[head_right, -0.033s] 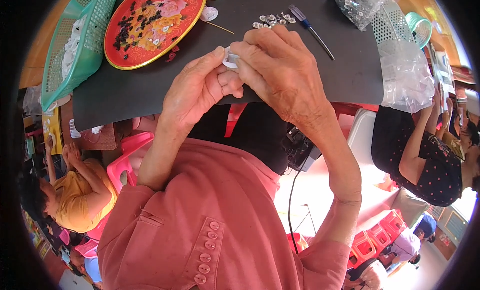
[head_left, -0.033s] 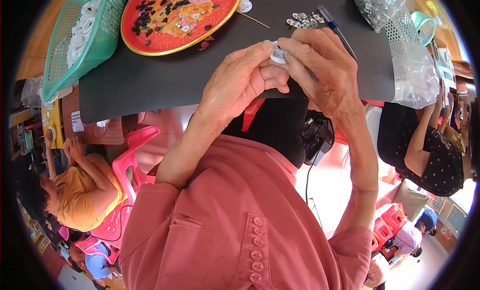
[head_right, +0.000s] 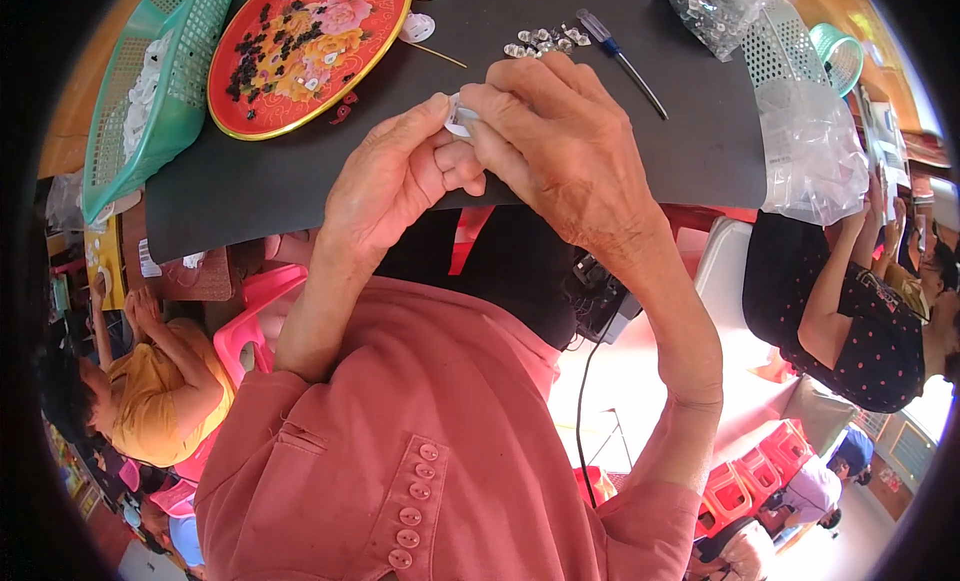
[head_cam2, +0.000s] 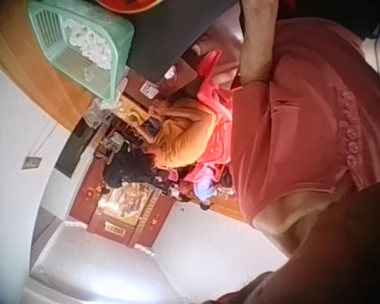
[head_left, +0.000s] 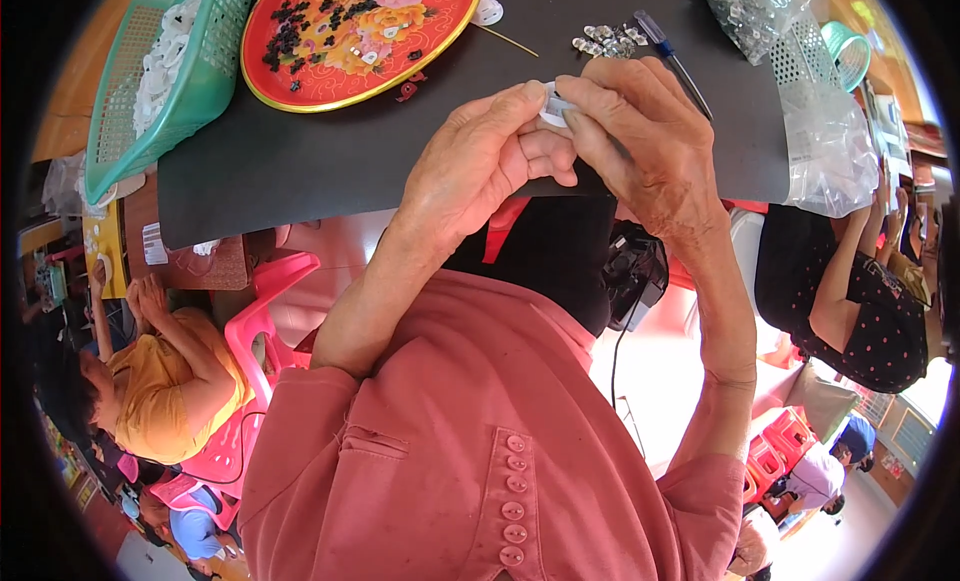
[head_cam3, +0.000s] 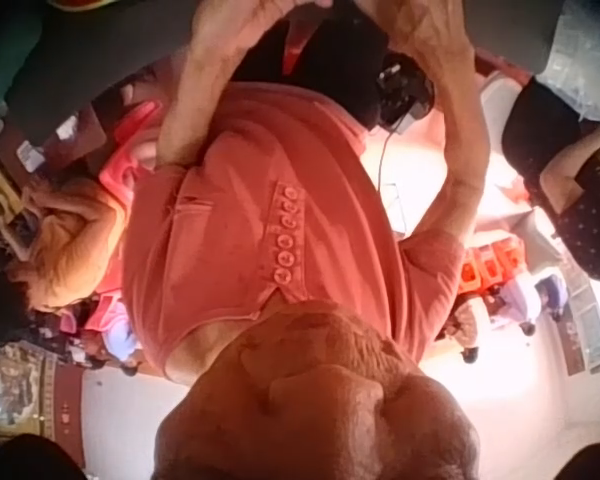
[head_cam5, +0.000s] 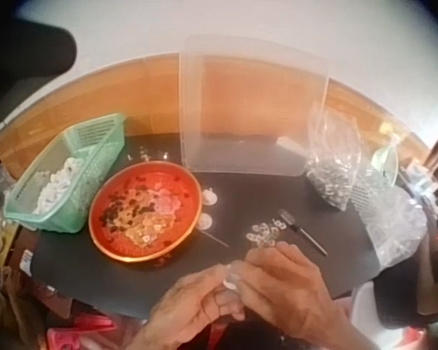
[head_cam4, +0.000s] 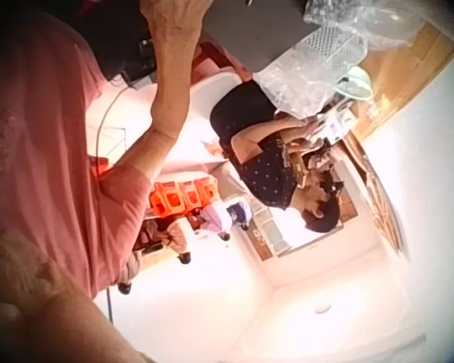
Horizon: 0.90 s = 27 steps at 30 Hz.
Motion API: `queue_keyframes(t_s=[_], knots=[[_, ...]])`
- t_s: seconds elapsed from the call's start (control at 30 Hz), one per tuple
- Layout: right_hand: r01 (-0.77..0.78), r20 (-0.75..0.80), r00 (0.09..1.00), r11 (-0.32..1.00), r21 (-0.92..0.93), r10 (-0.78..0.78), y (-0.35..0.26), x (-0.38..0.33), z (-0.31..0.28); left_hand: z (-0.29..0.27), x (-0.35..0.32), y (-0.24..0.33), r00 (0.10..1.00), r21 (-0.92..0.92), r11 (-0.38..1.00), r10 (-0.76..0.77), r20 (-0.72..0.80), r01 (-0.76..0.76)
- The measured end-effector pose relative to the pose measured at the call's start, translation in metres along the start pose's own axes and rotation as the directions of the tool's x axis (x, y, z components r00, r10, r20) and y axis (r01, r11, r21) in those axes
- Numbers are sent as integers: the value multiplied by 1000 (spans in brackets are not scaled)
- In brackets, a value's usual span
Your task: The person assembles small plastic housing and metal contacts by hand at a workbench, adding beads from a tray.
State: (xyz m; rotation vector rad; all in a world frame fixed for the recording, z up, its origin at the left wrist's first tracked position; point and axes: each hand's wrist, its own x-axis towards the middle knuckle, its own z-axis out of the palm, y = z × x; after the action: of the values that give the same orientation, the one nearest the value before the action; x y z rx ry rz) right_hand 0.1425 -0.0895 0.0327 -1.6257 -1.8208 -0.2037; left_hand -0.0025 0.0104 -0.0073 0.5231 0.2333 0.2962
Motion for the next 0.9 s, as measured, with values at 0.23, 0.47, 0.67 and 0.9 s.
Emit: queue_keyframes(t_s=[0.23,0.47,0.67,0.9], knots=[[-37,27,999,998,51,35,-3,-5,2,-1,-2,-3,999,131,991,31,-11,-30],[-155,3,987,948,279,161,-3,-2,-7,7,-3,9,997,228,973,13,75,-30],[-151,-87,979,937,316,187,-6,-5,1,15,-2,-3,977,458,871,210,-26,-175],[-162,-186,962,968,192,199,-10,-2,8,24,-2,-10,956,323,915,282,-85,-242]])
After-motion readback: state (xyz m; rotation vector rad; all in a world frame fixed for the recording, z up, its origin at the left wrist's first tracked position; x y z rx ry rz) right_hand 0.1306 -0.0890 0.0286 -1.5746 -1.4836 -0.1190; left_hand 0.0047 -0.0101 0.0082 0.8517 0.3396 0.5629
